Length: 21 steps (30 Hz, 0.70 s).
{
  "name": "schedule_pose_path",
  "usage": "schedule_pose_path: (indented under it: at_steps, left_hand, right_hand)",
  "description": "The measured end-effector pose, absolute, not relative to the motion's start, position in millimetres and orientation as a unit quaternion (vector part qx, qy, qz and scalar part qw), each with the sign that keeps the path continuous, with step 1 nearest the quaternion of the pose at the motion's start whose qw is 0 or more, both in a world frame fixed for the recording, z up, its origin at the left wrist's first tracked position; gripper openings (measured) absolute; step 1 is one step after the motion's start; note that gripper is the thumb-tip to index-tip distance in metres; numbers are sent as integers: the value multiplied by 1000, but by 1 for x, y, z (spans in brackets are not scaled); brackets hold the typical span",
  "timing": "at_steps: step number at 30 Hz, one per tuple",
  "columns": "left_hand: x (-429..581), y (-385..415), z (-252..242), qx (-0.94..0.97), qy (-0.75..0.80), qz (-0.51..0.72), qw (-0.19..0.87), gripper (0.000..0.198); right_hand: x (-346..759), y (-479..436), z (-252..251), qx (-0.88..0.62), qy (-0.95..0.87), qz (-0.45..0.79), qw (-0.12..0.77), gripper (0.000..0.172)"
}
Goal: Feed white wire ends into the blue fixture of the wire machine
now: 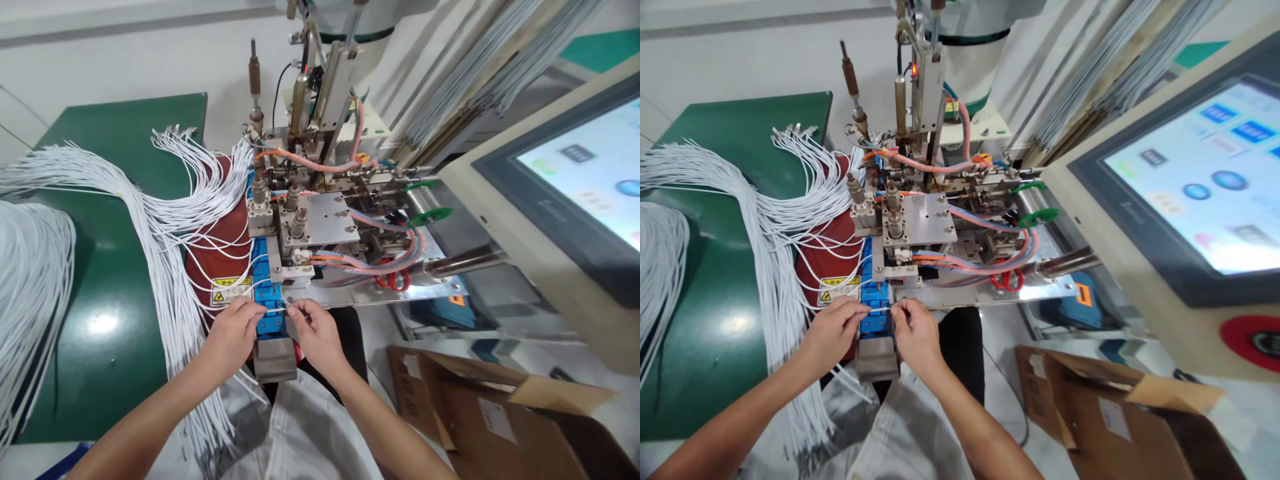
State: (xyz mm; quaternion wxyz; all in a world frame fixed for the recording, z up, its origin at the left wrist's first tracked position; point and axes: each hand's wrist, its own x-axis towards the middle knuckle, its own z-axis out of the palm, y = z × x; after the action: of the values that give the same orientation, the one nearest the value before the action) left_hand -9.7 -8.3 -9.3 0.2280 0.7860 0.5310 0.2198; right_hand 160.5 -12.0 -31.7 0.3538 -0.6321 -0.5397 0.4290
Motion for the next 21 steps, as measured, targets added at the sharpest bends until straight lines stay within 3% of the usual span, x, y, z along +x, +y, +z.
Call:
schedule_pose_path:
  at_steps: [10,21]
  left_hand:
    - [0,-5,3,787,571,127,194,18]
    - [-2,-6,-2,812,551,94,167,24]
  right_hand:
    - [164,-3,-38,-637,-540,456,308,17]
    - [161,4,-42,-587,-687,294,311,33]
